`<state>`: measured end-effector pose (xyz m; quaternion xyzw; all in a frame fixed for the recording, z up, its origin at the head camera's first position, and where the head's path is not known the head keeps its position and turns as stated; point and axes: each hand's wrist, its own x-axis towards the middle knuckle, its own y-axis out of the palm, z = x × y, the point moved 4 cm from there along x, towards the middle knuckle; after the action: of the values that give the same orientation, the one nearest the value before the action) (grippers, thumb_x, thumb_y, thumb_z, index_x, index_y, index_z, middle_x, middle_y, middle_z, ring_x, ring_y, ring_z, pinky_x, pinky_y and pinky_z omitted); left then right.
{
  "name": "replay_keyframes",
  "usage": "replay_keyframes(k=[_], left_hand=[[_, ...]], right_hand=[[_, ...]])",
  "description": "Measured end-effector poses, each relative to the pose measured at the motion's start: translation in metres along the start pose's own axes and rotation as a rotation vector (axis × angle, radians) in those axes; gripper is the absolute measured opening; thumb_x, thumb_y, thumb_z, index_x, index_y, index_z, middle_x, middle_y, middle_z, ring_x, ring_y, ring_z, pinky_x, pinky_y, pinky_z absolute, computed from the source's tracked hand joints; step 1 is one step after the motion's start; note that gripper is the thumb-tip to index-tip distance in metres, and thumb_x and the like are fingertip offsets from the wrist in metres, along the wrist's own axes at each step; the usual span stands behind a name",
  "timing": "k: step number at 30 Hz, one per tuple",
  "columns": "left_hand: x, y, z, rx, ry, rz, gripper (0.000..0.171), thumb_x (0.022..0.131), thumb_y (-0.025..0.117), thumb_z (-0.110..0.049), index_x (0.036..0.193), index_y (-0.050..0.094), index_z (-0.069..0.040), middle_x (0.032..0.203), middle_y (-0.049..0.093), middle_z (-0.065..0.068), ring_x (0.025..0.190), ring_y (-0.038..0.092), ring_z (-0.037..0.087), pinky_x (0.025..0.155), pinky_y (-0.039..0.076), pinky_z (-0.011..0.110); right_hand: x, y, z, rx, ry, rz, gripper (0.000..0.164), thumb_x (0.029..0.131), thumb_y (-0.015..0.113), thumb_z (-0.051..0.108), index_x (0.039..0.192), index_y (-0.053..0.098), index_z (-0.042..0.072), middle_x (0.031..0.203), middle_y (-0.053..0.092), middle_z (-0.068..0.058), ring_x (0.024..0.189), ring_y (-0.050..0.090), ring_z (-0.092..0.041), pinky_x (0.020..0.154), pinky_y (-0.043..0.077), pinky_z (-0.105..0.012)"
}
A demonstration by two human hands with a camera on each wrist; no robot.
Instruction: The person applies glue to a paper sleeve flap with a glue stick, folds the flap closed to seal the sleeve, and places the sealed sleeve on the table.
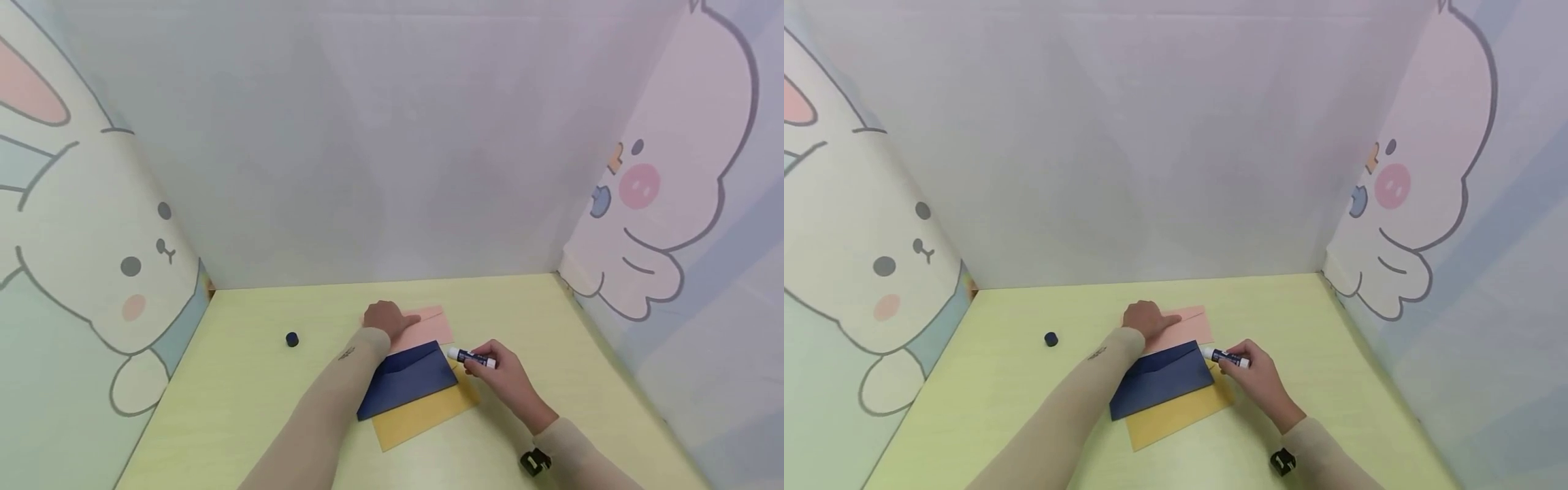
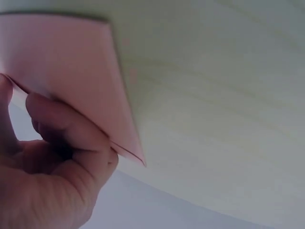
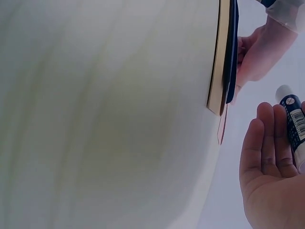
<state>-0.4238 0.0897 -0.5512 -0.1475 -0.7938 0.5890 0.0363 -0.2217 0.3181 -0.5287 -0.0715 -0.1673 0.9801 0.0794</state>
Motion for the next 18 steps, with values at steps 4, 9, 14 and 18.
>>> replay_keyframes(k=[4,9,14,18], left_hand=[[0.004,0.004,0.006,-0.010,0.043,-0.034,0.080,0.102,0.079,-0.078,0.059,0.047,-0.017,0.058,0.039,-0.005,0.057,0.055,0.016,0.056,0.043,0.032],[0.006,0.006,0.015,-0.024,0.088,-0.040,0.078,0.104,0.083,-0.068,0.061,0.041,-0.019,0.059,0.031,-0.008,0.057,0.045,0.013,0.062,0.041,0.031],[0.004,-0.002,0.019,-0.095,0.085,0.004,0.072,0.106,0.087,-0.055,0.063,0.043,-0.017,0.062,0.031,-0.006,0.059,0.042,0.015,0.067,0.042,0.034],[0.005,-0.006,0.022,-0.129,0.066,0.053,0.064,0.110,0.085,-0.045,0.067,0.048,-0.016,0.064,0.035,-0.005,0.062,0.042,0.016,0.069,0.041,0.034]], right_hand=[[-0.001,0.002,0.000,-0.016,-0.011,0.005,0.025,0.110,0.084,0.013,0.125,0.069,-0.002,0.116,0.087,-0.018,0.100,0.087,-0.013,0.090,0.066,-0.020],[-0.002,0.003,-0.002,-0.022,-0.019,0.005,0.026,0.110,0.084,0.013,0.125,0.069,-0.002,0.116,0.088,-0.017,0.100,0.087,-0.014,0.090,0.065,-0.020],[-0.003,0.002,-0.003,-0.016,-0.014,0.007,0.027,0.110,0.084,0.014,0.126,0.069,-0.001,0.116,0.088,-0.017,0.102,0.088,-0.016,0.091,0.065,-0.019],[-0.004,0.002,-0.004,-0.017,-0.015,0.011,0.027,0.110,0.085,0.013,0.126,0.069,-0.002,0.117,0.088,-0.017,0.101,0.087,-0.014,0.091,0.065,-0.020]])
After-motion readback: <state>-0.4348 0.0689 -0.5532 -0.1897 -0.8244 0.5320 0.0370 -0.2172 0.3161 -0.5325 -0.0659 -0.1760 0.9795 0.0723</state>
